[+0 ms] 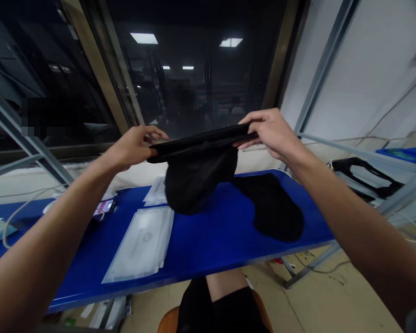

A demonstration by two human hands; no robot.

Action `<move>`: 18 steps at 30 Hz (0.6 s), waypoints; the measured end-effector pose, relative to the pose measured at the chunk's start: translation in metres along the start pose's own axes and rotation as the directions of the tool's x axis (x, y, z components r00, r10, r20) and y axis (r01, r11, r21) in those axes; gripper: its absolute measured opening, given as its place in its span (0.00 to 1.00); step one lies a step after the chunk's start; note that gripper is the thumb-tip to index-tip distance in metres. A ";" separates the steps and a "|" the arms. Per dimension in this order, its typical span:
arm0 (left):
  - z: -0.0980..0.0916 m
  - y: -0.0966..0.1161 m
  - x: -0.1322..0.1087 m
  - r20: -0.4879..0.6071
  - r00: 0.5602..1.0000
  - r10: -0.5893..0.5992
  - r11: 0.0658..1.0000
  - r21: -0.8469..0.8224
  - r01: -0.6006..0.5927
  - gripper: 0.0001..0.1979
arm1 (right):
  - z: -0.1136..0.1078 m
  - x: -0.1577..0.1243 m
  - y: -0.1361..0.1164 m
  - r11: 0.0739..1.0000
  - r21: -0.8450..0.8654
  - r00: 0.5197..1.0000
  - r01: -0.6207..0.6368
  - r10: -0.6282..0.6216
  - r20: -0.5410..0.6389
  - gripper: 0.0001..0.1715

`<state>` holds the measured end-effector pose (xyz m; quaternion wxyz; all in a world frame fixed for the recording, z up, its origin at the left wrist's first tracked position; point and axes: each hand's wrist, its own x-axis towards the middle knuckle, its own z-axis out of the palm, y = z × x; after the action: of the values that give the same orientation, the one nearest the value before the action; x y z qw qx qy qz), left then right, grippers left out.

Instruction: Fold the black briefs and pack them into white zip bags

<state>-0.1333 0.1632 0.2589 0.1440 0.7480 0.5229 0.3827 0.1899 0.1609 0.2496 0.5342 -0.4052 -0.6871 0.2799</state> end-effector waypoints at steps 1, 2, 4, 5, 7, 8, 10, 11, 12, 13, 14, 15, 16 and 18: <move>-0.005 0.003 -0.004 0.048 0.999 0.019 1.000 0.012 -0.020 0.19 | -0.002 0.000 0.000 0.998 0.067 1.000 0.000 0.002 -0.031 0.07; -0.011 0.005 -0.010 0.094 0.995 0.040 0.999 -0.004 -0.040 0.19 | -0.004 -0.001 0.002 0.994 0.107 0.998 0.011 -0.005 -0.061 0.09; -0.021 0.001 -0.031 0.165 0.984 0.069 0.997 -0.050 -0.061 0.22 | -0.007 -0.009 0.014 0.992 0.114 0.991 0.047 -0.032 -0.132 0.11; -0.025 -0.009 -0.047 0.167 0.984 0.054 0.998 -0.027 -0.051 0.24 | -0.008 -0.016 0.024 0.996 0.068 0.984 0.055 -0.042 -0.175 0.12; -0.033 -0.043 -0.090 0.071 0.996 -0.059 0.984 0.172 0.046 0.25 | -0.012 -0.033 0.054 0.993 -0.117 0.972 0.032 -0.058 -0.229 0.14; -0.036 -0.066 -0.116 -0.054 0.989 -0.140 0.915 0.375 0.150 0.27 | -0.014 -0.043 0.071 0.969 -0.248 0.975 0.001 -0.056 -0.217 0.15; -0.041 -0.116 -0.172 -0.304 0.920 -0.246 0.624 0.677 0.390 0.31 | -0.015 -0.063 0.107 0.900 -0.436 0.998 -0.022 -0.003 -0.057 0.17; -0.043 -0.139 -0.200 -0.356 0.892 -0.278 0.502 0.738 0.451 0.34 | -0.013 -0.073 0.124 0.869 -0.495 0.999 0.003 0.014 0.031 0.18; -0.044 -0.159 -0.225 -0.370 0.875 -0.313 0.434 0.763 0.478 0.36 | -0.010 -0.081 0.137 0.830 -0.556 0.994 0.036 0.027 0.105 0.19; -0.044 -0.174 -0.246 -0.373 0.869 -0.325 0.404 0.776 0.485 0.38 | -0.005 -0.088 0.147 0.789 -0.611 0.985 0.070 0.041 0.166 0.20; -0.043 -0.185 -0.262 -0.383 0.857 -0.345 0.386 0.774 0.502 0.39 | 0.002 -0.094 0.154 0.740 -0.666 0.976 0.099 0.057 0.209 0.21; -0.042 -0.193 -0.274 -0.378 0.853 -0.359 0.392 0.769 0.506 0.40 | 0.010 -0.099 0.157 0.689 -0.715 0.968 0.118 0.080 0.237 0.23; -0.042 -0.198 -0.282 -0.376 0.853 -0.362 0.405 0.761 0.507 0.40 | 0.020 -0.103 0.157 0.643 -0.756 0.963 0.124 0.106 0.248 0.25; -0.041 -0.206 -0.287 -0.373 0.865 -0.335 0.443 0.748 0.494 0.40 | 0.041 -0.109 0.150 0.573 -0.811 0.963 0.119 0.132 0.235 0.26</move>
<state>-0.3474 -0.0162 0.0382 -0.1786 0.5388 0.8162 0.1075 0.2000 0.1468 0.0608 0.1867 -0.5663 -0.8027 -0.0151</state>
